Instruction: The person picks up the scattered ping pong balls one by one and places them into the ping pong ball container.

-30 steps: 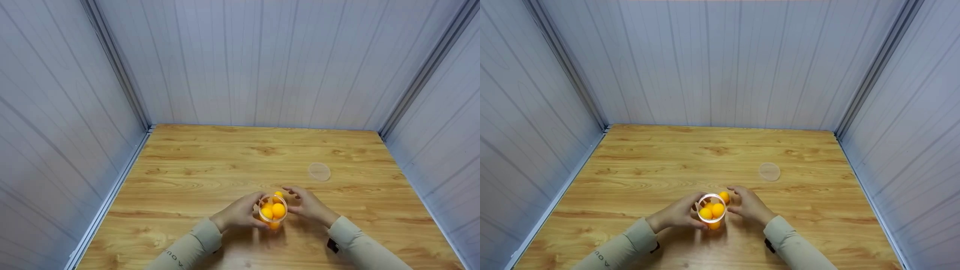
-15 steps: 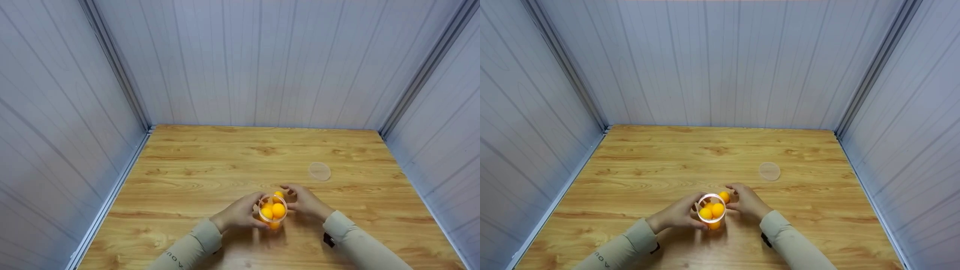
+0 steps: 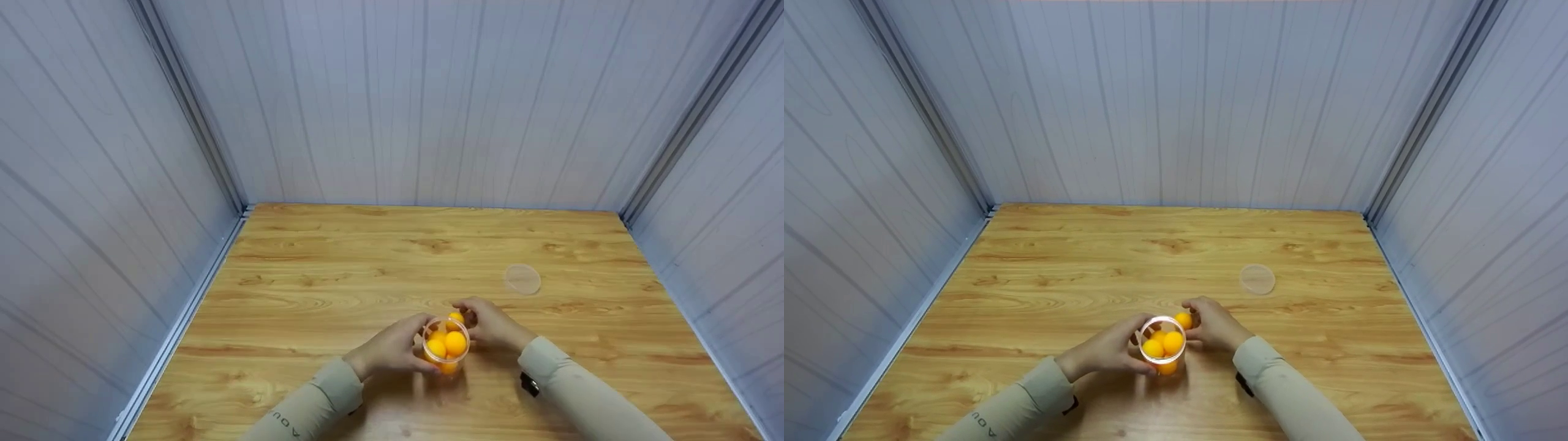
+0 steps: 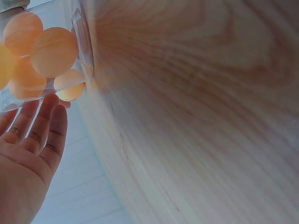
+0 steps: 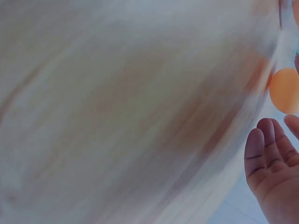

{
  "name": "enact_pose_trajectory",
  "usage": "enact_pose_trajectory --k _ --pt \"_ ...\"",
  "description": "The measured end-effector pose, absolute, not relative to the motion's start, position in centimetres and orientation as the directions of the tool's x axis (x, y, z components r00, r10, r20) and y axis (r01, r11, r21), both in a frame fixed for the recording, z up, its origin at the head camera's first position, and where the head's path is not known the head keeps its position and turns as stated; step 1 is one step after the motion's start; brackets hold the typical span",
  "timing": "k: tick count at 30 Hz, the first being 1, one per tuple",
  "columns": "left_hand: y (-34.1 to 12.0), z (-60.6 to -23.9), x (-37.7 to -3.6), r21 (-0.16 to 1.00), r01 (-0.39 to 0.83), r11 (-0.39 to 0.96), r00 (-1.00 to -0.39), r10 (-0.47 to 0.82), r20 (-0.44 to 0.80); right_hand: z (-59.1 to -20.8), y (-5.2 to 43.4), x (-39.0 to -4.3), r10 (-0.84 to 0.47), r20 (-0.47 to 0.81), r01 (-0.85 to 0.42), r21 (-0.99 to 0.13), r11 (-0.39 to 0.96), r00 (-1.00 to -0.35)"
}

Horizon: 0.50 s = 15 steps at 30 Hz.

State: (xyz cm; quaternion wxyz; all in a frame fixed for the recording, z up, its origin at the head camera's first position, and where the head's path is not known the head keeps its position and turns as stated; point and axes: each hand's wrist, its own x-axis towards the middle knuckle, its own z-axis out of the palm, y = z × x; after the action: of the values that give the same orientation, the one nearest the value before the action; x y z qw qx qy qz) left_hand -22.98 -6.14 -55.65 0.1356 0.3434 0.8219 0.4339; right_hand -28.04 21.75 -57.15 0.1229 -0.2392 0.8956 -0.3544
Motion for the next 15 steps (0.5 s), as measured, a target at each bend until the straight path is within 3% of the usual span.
enact_pose_trajectory --k 15 --pt "-6.19 -55.64 -23.01 0.803 0.453 0.388 -0.728 0.680 0.082 -57.49 21.19 -28.59 -0.519 -0.052 -0.333 -0.712 0.618 -0.853"
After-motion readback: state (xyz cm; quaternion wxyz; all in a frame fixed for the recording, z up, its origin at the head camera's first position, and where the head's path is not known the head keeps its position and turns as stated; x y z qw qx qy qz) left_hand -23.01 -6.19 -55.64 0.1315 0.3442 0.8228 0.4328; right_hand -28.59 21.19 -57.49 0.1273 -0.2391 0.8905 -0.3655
